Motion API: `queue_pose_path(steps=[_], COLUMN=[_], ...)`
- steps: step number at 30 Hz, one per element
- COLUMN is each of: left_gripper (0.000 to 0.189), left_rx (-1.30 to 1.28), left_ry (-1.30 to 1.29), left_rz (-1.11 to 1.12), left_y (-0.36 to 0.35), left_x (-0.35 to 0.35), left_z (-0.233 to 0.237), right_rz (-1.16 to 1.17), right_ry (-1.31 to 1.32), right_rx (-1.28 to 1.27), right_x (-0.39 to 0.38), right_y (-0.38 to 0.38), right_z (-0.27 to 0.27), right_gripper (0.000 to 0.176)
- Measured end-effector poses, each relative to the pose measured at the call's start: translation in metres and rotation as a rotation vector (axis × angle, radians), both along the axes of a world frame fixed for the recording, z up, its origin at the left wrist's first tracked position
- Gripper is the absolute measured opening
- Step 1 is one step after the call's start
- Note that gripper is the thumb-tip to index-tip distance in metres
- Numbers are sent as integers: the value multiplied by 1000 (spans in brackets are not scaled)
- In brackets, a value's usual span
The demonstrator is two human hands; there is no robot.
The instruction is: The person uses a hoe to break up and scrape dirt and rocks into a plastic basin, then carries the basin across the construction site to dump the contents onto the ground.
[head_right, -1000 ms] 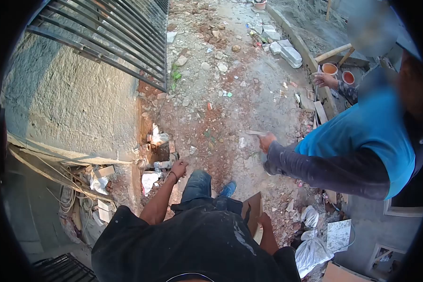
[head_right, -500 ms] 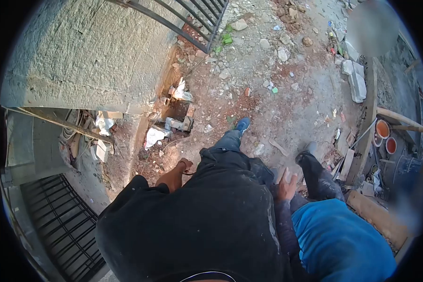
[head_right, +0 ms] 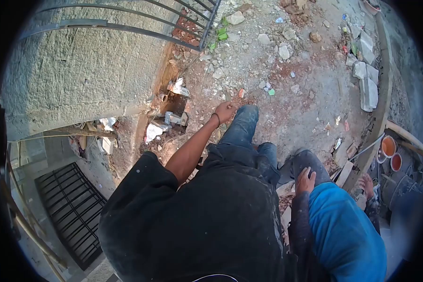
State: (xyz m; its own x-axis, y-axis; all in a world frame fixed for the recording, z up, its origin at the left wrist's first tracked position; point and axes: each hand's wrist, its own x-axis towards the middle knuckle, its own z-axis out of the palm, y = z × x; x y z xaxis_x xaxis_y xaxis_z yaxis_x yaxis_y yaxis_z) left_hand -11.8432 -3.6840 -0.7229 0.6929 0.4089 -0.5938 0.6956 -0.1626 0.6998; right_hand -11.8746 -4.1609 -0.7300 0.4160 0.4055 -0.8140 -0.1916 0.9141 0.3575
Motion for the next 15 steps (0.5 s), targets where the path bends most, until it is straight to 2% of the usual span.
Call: queue_pose_path(steps=[2, 3, 4, 5, 6, 7, 10, 11, 12, 13, 14, 15], left_gripper=[21, 25, 28, 31, 32, 30, 31, 28, 26, 26, 25, 24], left_rx=[145, 164, 106, 54, -74, -50, -57, -5, 51, 43, 96, 119], left_ry=[88, 162, 298, 437, 622, 735, 959, 913, 863, 846, 698, 604], left_rz=[-159, -282, -260, -243, -74, -28, 90, 128, 153, 116, -234, -431], left_y=[-2, 2, 4, 6, 5, 3, 9, 5, 4, 11, 23, 22], left_x=[-3, -13, -21, -29, -31, -34, 1, 25, 55, 77, 100, 146], left_z=[-53, -86, -95, -104, -103, -100, -91, -85, -78, -95, -130, -139], right_rz=[-622, 19, 23, 257, 493, 608, 701, 686, 724, 705, 576, 461], right_ry=[147, -174, -162, -487, -816, -584, -476, -407, -492, -588, -496, -384], right_rx=[471, 36, 38, 39, 41, -175, -300, -290, -302, -145, 63, 264], right_x=[54, 79, 102, 127, 152, 179, 257, 282, 310, 335, 365, 395], right_y=[-15, -27, -31, -34, -33, -30, -24, -22, -26, -21, -23, -24], right_z=[-27, -49, -62, -77, -82, -79, -99, -106, -138, -132, -139, -147], right_gripper=[49, 49, 49, 50, 51, 48, 47, 47, 49, 46, 42, 38])
